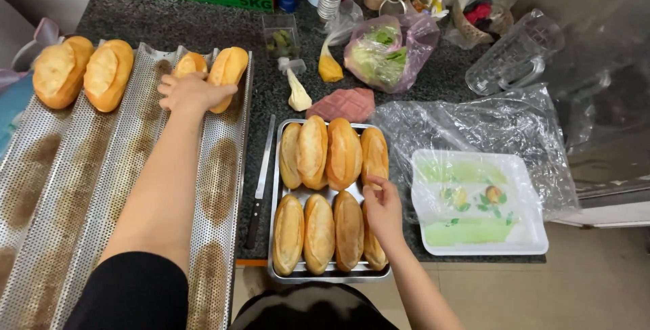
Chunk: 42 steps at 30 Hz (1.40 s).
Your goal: Sorting freshly baked bread from a cooling rack onto a tray and packaging it.
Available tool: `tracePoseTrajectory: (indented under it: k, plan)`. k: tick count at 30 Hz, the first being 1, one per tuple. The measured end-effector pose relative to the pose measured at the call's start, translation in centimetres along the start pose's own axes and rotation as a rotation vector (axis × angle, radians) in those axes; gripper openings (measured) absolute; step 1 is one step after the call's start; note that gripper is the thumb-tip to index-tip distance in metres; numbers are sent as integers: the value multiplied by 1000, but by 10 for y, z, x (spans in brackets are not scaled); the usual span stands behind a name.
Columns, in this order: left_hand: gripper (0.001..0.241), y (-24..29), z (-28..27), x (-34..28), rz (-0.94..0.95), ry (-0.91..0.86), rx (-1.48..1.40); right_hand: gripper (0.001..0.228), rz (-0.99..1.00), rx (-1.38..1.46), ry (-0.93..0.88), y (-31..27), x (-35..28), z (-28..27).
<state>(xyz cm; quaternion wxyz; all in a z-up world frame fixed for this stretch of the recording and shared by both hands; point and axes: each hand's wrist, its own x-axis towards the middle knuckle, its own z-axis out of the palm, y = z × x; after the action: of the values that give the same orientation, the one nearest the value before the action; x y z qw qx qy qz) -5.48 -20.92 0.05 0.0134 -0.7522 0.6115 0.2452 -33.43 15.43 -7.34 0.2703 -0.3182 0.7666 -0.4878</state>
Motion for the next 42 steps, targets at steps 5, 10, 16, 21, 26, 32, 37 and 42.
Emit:
tracePoseTrajectory:
  k: [5, 10, 16, 21, 26, 32, 37, 42]
  plan:
    - [94, -24, 3, -35, 141, 102, 9, 28, -12, 75, -62, -4, -3, 11]
    - [85, -40, 16, -118, 286, 273, -107, 29, -69, -51, -101, -33, -12, 38]
    - [66, -25, 49, -243, 778, 528, -240, 56, -67, 535, -376, -74, -30, 82]
    - [76, -26, 86, -279, 868, 377, -422, 68, -14, 487, -206, -114, -48, 76]
    - [83, -39, 113, -303, 669, 94, -609, 61, -25, 473, -289, -79, -42, 35]
    - [54, -69, 148, -310, 478, -16, -816, 50, 50, 373, -44, -19, 32, -13]
    - [43, -89, 158, -315, 537, 46, -668, 52, -47, 292, -30, 8, 91, -14]
    - [47, -76, 155, -326, 573, -90, -582, 65, 40, -322, -82, 32, 118, 9]
